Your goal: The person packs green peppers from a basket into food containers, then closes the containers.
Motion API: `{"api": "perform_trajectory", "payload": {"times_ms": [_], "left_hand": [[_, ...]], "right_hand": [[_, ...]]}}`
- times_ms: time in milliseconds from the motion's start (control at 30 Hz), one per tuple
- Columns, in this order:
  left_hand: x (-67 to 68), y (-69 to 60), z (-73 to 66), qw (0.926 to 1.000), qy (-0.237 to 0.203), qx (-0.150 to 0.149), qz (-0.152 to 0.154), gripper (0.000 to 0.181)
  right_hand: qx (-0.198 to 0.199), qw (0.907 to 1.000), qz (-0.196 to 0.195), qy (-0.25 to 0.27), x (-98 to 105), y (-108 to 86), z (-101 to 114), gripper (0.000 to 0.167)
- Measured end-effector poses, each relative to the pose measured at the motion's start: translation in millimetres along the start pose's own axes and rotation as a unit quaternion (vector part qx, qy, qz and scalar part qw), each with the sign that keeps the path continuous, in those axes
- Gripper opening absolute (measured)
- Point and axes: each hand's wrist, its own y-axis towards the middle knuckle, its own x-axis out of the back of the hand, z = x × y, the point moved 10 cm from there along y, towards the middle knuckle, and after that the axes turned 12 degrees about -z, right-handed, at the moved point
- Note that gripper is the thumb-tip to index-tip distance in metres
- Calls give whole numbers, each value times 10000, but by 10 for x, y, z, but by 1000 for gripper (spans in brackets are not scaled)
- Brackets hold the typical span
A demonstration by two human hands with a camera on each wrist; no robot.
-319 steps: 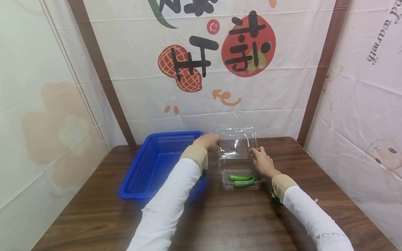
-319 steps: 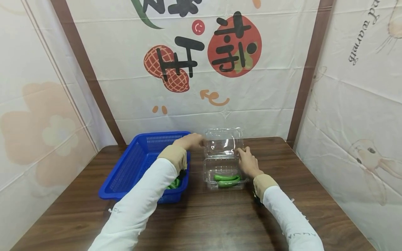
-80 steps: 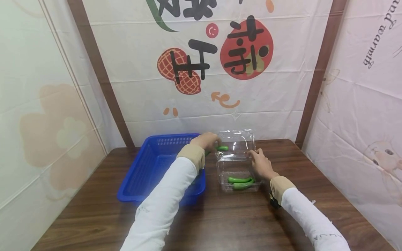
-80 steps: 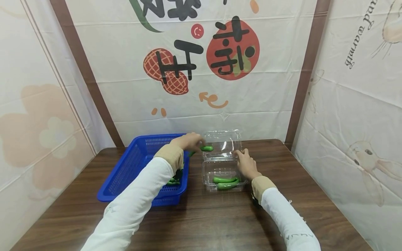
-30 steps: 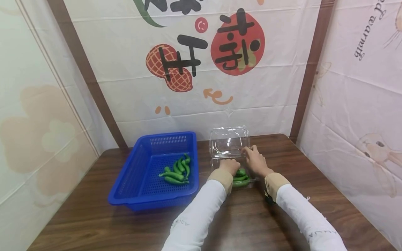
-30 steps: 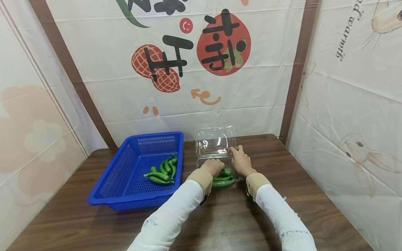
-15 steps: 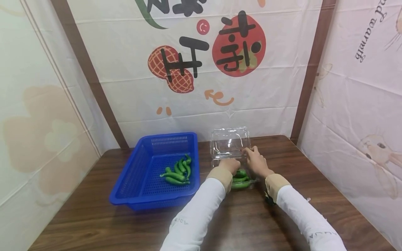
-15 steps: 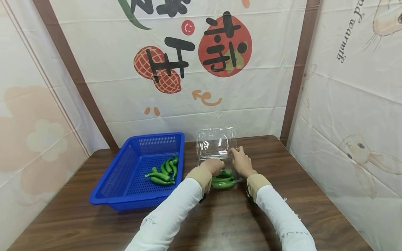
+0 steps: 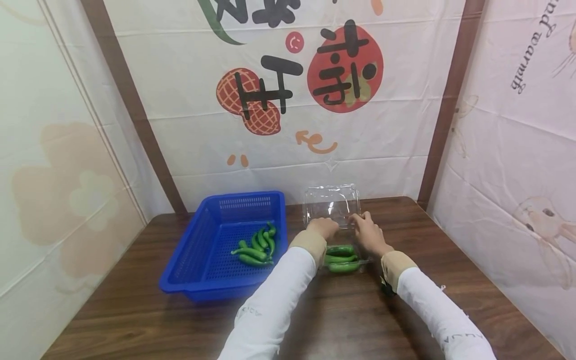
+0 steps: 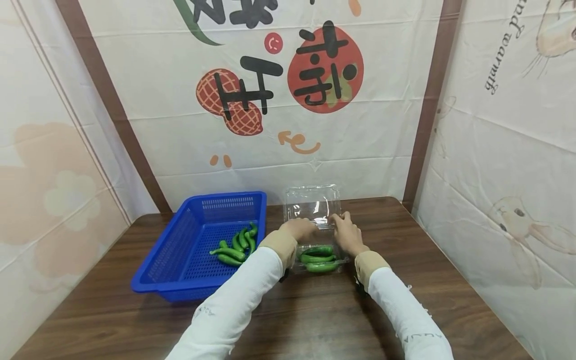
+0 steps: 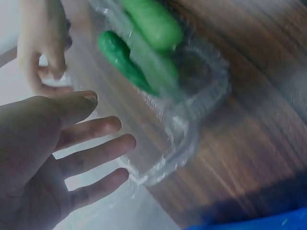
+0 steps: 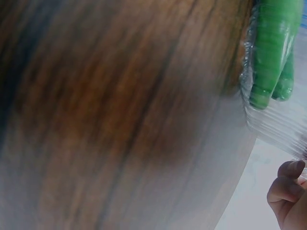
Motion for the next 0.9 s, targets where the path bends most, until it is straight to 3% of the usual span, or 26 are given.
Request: {"api": "perform_trajectory", "payload": {"times_ms": [267, 433, 667, 900], "left_hand": [[202, -10, 225, 9995, -216, 203, -143, 22], [298, 6, 285, 9988, -435, 30, -236, 23], [506, -17, 427, 9935, -889, -210, -683, 12], [494, -96, 851, 9910, -1106, 151, -744, 13]], "right_hand": [[4, 10000, 15, -7, 2, 4, -10, 28], [-19, 10000, 48, 3, -16, -1, -28, 29], [-81, 9999, 66, 15, -30, -14, -44, 28], [-40, 10000, 80, 2, -29, -1, -23, 31]]}}
